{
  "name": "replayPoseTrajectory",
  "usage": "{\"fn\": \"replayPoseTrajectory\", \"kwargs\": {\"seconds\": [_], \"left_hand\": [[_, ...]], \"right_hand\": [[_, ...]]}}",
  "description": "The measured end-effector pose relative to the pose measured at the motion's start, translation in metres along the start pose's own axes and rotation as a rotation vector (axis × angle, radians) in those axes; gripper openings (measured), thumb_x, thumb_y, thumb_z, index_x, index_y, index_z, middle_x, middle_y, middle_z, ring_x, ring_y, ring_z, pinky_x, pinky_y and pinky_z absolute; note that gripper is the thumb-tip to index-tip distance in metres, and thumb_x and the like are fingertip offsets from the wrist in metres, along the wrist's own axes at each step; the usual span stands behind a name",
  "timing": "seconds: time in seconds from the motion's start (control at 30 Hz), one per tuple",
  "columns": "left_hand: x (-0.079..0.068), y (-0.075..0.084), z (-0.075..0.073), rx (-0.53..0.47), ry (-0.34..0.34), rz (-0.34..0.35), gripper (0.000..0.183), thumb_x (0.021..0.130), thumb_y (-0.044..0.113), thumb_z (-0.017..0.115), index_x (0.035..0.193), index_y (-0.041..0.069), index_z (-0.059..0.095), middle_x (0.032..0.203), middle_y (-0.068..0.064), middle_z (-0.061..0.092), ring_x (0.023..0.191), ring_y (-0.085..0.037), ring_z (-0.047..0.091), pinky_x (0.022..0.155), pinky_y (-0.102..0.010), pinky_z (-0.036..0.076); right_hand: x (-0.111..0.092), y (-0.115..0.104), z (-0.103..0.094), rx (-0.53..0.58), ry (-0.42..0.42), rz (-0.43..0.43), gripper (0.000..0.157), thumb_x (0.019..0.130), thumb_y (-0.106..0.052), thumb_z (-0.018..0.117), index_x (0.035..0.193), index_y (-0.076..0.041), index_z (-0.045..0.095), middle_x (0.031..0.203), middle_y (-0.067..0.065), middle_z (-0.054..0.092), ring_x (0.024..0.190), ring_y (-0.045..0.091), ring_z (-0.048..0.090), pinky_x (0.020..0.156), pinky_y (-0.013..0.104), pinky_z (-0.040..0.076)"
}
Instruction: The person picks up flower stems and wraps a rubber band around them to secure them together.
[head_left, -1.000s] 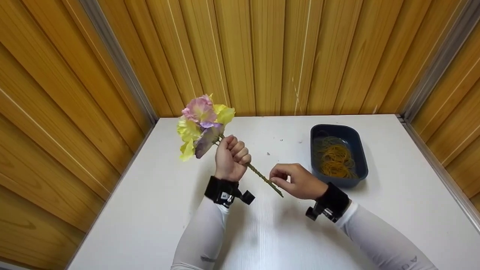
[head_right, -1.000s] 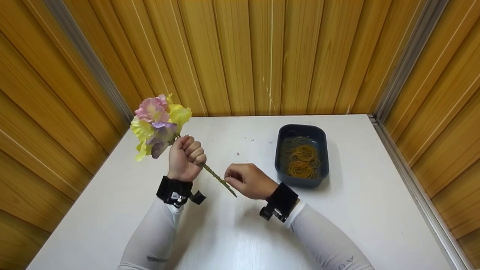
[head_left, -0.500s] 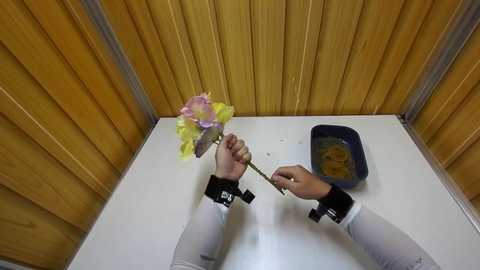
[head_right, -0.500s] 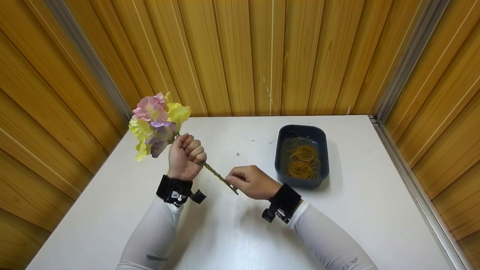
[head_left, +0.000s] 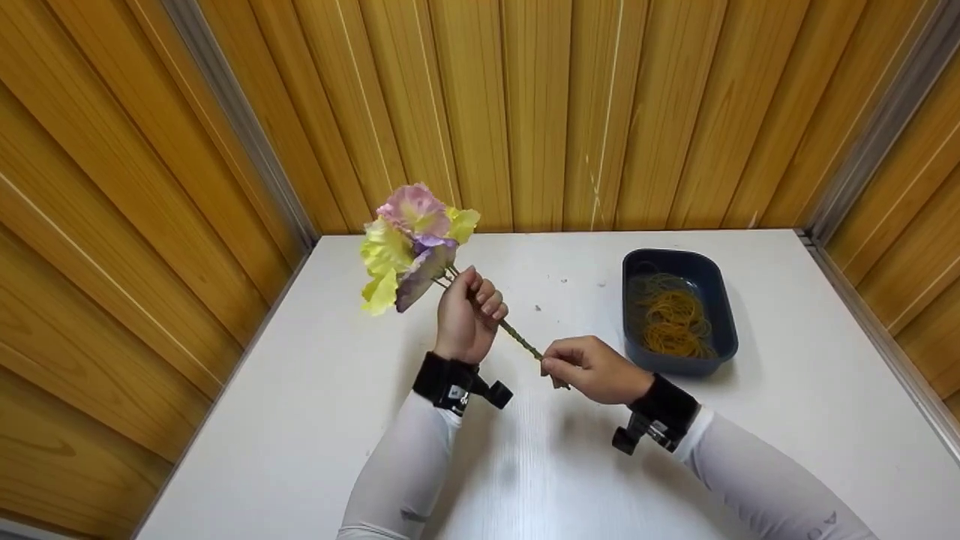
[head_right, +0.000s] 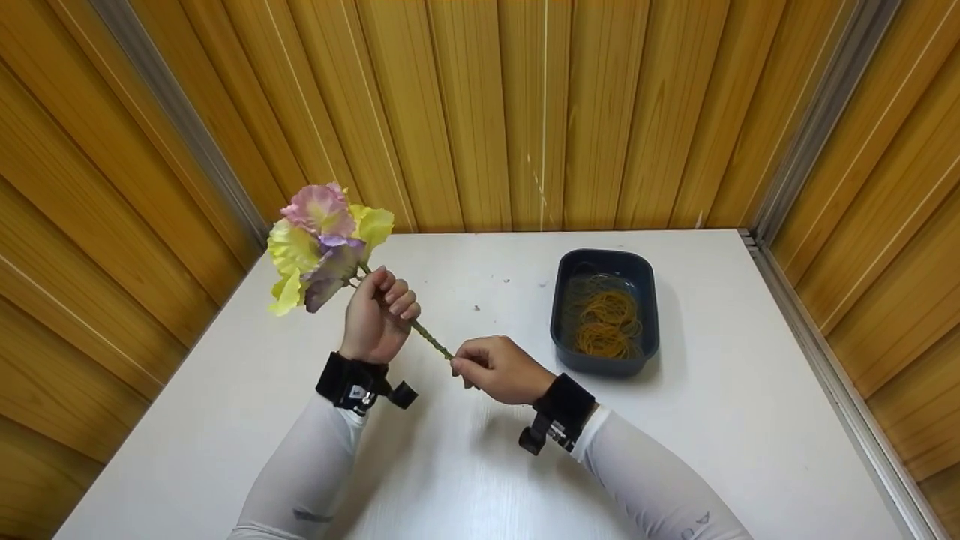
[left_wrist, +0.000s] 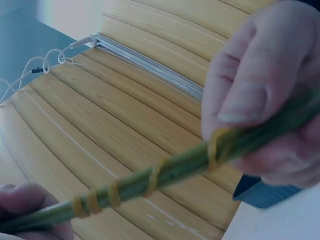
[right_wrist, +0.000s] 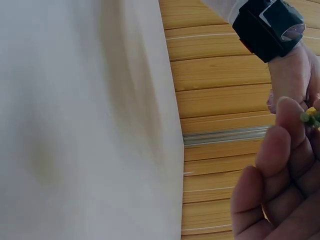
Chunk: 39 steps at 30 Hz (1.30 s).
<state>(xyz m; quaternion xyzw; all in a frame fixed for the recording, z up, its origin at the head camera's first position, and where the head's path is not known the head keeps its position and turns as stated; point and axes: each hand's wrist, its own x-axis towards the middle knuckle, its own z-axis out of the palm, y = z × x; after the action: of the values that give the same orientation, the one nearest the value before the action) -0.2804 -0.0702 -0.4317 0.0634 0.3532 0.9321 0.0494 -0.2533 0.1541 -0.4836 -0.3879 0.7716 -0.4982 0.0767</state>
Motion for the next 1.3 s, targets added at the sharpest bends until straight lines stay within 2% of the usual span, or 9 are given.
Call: {"fn": "replayPoseTrajectory", "kwargs": {"seconds": [0.17,0.3,0.37,0.47,0.7,0.83,0.97,1.13,1.3], "left_hand": [[-0.003,-0.006,-0.002,0.302,-0.017,0.076,0.021,0.109,0.016,0.047,0.089,0.014,0.05,0.073,0.002,0.057,0.065,-0.012,0.059,0.066,-0.027,0.053],[-0.007,-0.01,-0.006,0.553,-0.095,0.049,0.005,0.106,0.011,0.053,0.103,0.01,0.05,0.087,-0.002,0.06,0.078,-0.014,0.065,0.074,-0.029,0.059],[-0.009,-0.011,-0.009,0.647,-0.137,0.029,0.007,0.105,0.01,0.056,0.109,0.007,0.051,0.093,-0.003,0.062,0.083,-0.014,0.067,0.077,-0.03,0.061],[-0.01,-0.011,-0.012,0.739,-0.181,0.01,0.018,0.103,0.007,0.061,0.118,0.002,0.053,0.098,-0.004,0.065,0.087,-0.013,0.071,0.08,-0.032,0.064],[-0.01,-0.005,-0.018,0.795,-0.221,-0.036,0.022,0.101,0.003,0.064,0.121,-0.003,0.058,0.099,-0.012,0.07,0.084,-0.013,0.073,0.084,-0.034,0.065],[-0.005,0.001,-0.024,0.86,-0.223,-0.072,0.024,0.101,0.003,0.064,0.123,-0.004,0.059,0.096,-0.01,0.069,0.081,-0.013,0.072,0.081,-0.033,0.065],[0.004,0.013,-0.036,0.977,-0.211,-0.125,0.027,0.101,0.003,0.064,0.126,-0.006,0.061,0.093,-0.007,0.067,0.08,-0.014,0.071,0.08,-0.033,0.065],[0.014,0.03,-0.062,1.172,-0.16,-0.18,0.026,0.101,0.004,0.063,0.124,-0.007,0.063,0.089,-0.008,0.067,0.076,-0.016,0.07,0.076,-0.033,0.065],[0.019,0.05,-0.093,1.487,-0.059,-0.178,0.008,0.098,0.005,0.066,0.099,-0.002,0.067,0.084,-0.011,0.069,0.068,-0.017,0.069,0.069,-0.034,0.064]], "right_hand": [[0.0,0.001,0.002,0.035,0.065,0.028,0.019,0.107,-0.014,0.058,0.096,-0.007,0.072,0.077,0.015,0.066,0.071,0.002,0.058,0.066,0.022,0.051],[0.003,0.0,0.003,0.012,0.135,0.061,0.021,0.107,-0.017,0.059,0.094,-0.01,0.073,0.076,0.009,0.065,0.07,0.004,0.058,0.066,0.021,0.05],[0.004,0.0,0.003,0.001,0.167,0.071,0.021,0.107,-0.018,0.059,0.092,-0.012,0.073,0.076,0.009,0.065,0.069,0.004,0.057,0.066,0.021,0.049],[0.004,0.001,0.003,0.006,0.195,0.079,0.02,0.106,-0.017,0.06,0.092,-0.01,0.073,0.076,0.011,0.065,0.069,0.005,0.057,0.065,0.021,0.049],[0.0,0.001,0.004,-0.044,0.17,0.077,0.02,0.106,-0.018,0.06,0.095,-0.01,0.076,0.076,0.011,0.068,0.068,0.003,0.058,0.064,0.021,0.048],[-0.001,-0.002,0.0,-0.18,0.148,0.043,0.018,0.106,-0.022,0.062,0.104,-0.013,0.077,0.089,0.006,0.076,0.077,0.005,0.064,0.07,0.024,0.054],[-0.006,-0.002,-0.014,-0.403,0.239,-0.009,0.025,0.104,-0.023,0.065,0.124,-0.011,0.073,0.117,0.005,0.077,0.102,0.017,0.072,0.089,0.038,0.061],[-0.016,-0.004,-0.043,-0.549,0.411,0.018,0.04,0.102,-0.025,0.068,0.138,-0.008,0.065,0.145,0.016,0.063,0.137,0.035,0.06,0.114,0.057,0.048],[-0.027,-0.002,-0.072,-0.665,0.548,0.084,0.051,0.098,-0.027,0.071,0.144,-0.008,0.06,0.158,0.023,0.049,0.146,0.044,0.048,0.119,0.067,0.037]]}}
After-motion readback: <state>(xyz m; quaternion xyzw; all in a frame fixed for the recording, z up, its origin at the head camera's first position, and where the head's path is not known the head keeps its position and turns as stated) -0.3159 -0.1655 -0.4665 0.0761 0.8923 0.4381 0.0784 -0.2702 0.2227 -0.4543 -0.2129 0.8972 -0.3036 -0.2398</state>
